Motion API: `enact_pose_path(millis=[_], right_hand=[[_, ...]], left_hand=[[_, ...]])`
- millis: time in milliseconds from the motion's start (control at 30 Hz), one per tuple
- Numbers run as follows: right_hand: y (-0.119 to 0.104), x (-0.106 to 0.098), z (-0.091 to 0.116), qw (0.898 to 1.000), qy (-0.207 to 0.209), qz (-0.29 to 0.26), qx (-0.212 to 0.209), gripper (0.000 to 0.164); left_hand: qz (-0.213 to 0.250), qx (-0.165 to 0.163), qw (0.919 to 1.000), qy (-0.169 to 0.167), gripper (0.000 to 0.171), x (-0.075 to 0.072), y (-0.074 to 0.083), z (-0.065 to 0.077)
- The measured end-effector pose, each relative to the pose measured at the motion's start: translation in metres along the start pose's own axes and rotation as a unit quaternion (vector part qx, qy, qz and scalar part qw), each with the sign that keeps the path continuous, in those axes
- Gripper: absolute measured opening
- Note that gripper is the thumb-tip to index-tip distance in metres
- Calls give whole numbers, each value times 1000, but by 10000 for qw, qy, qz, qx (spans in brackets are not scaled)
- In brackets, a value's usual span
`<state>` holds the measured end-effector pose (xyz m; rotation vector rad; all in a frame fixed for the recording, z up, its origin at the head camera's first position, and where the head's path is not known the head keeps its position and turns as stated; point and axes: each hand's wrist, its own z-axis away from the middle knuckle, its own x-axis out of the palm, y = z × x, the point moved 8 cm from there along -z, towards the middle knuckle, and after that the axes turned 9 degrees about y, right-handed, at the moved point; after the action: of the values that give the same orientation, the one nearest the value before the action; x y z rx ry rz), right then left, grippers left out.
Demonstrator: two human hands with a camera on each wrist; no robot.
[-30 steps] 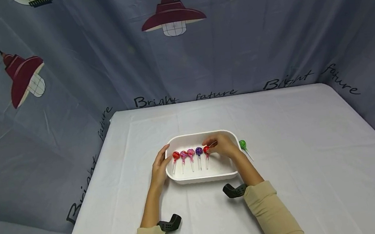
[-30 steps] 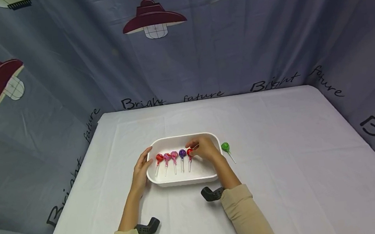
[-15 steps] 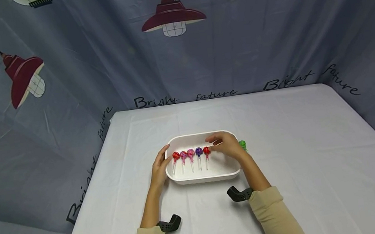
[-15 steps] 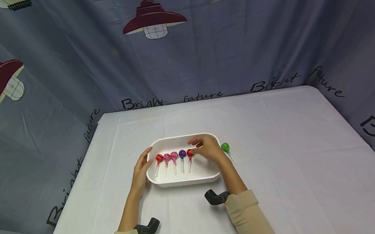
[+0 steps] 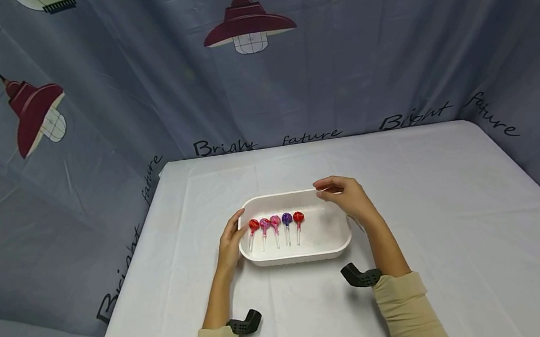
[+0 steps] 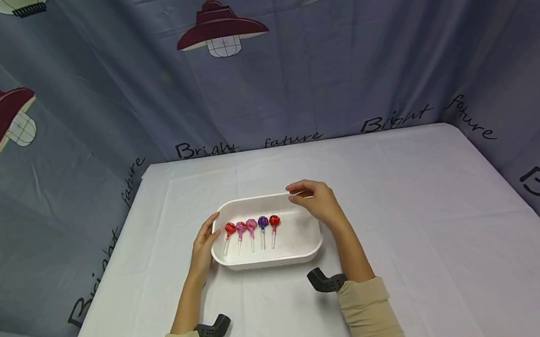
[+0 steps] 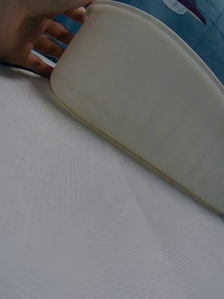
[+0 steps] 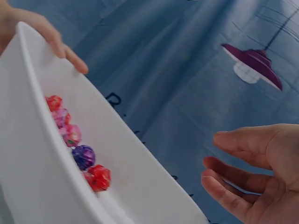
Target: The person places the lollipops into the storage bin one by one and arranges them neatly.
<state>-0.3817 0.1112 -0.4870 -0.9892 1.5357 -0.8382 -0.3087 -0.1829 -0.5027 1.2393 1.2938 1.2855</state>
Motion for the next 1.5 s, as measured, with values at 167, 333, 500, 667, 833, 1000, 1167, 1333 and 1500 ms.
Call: enact_pose_path(millis=[167,333,500,667,833,1000,1167,1333,1500], right_hand=[[55,-20,-23,9954,636,-702,-169,34],[10,-53,-3,9813,1110,-1573,-27,31],[25,-63,-2,9720,1353,-1919,17,32],[70,-62,-10,9699,1528,-1893,125,32],[62,-64,4,9701,1420,-1913,474,31],[37,-66,21,9722,1376,-1720,798,34],[38,-64,28,9757,1285,-1309,1199,39],[49,-58,31,9772,1054,-1116,1464,40],[53,-52,33,9815,757,-905,1511,42]], left_hand=[[6,-26,10000,-17,44,1,0,0],[-4,-11,10000,-28,44,1,-1,0],[-18,-27,10000,-36,44,1,0,0],[-68,17,10000,-61,44,1,2,1],[-60,-1,10000,-18,43,1,1,1],[-45,37,10000,-2,44,1,1,0],[-16,41,10000,-7,43,1,1,-1],[-51,-18,10000,-7,43,0,1,0],[-83,-41,10000,4,43,1,1,0]])
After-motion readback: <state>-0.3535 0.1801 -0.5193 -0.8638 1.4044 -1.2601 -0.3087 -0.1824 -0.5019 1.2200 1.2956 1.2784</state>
